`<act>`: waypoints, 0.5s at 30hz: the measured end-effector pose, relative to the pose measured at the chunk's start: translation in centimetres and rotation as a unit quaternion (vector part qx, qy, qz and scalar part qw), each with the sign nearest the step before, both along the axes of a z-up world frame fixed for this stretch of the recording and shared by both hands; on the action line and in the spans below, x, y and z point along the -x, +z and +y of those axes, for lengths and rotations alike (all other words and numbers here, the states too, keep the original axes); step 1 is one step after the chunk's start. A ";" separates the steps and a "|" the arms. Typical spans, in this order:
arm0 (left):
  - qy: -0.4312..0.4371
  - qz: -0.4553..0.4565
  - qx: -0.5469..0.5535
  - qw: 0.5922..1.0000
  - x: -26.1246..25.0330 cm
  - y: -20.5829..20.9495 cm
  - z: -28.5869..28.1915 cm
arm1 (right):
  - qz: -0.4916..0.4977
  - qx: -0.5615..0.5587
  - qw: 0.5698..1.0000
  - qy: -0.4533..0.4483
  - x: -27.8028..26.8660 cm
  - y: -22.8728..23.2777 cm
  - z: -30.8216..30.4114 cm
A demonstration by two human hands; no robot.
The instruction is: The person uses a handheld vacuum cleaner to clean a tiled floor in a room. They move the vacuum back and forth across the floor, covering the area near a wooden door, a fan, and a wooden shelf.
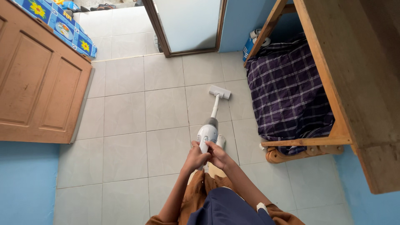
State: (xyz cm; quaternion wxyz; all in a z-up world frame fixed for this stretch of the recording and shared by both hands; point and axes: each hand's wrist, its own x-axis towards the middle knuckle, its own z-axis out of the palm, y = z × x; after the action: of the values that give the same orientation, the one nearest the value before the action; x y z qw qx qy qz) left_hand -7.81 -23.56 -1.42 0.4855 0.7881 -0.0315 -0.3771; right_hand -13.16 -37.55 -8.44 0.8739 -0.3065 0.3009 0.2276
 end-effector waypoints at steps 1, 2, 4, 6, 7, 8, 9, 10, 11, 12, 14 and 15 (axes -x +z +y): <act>-0.003 -0.003 0.007 1.000 0.8 0.1 0.4 | 0.003 0.004 1.000 -0.002 0.6 0.7 0.6; -0.006 -0.006 0.015 1.000 1.5 0.0 0.9 | 0.007 0.008 1.000 -0.004 1.0 0.8 1.0; 0.011 0.006 0.040 0.999 1.8 -0.9 1.2 | 0.002 0.033 0.999 -0.004 1.6 -0.8 1.3; 0.029 0.018 0.065 0.997 1.7 -2.6 0.8 | -0.012 0.071 0.997 0.002 1.0 -4.3 1.2; 0.039 0.023 0.076 0.996 1.6 -3.7 0.6 | -0.025 0.088 0.996 0.009 0.6 -6.1 1.0; 0.050 0.029 0.087 0.995 1.6 -5.0 0.3 | -0.038 0.106 0.994 0.016 0.0 -7.7 0.7; 0.059 0.031 0.086 0.994 1.6 -6.4 0.0 | -0.052 0.122 0.991 0.023 -0.3 -8.8 0.5; 0.067 0.034 0.085 0.994 1.7 -7.8 -0.4 | -0.030 0.123 0.992 0.020 -0.6 -9.0 0.3; 0.075 0.037 0.085 0.993 1.9 -9.3 -0.8 | -0.010 0.125 0.992 0.016 -0.8 -9.0 -0.2; 0.064 0.015 0.089 0.994 2.3 -10.8 -1.0 | 0.011 0.127 0.992 0.012 -0.6 -8.7 -0.4; 0.040 -0.029 0.100 0.994 3.2 -12.9 -1.6 | 0.044 0.141 0.989 0.025 0.3 -7.8 -0.8; 0.035 -0.032 0.103 0.994 3.9 -13.2 -1.8 | 0.059 0.148 0.987 0.031 0.7 -6.8 -1.1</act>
State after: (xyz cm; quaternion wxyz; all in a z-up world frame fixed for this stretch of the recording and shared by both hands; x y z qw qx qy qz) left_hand -11.70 -25.39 -14.66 0.5760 0.7461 -0.0580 -0.3288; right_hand -13.84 -38.68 -15.25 0.7919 -0.4275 0.3729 0.2258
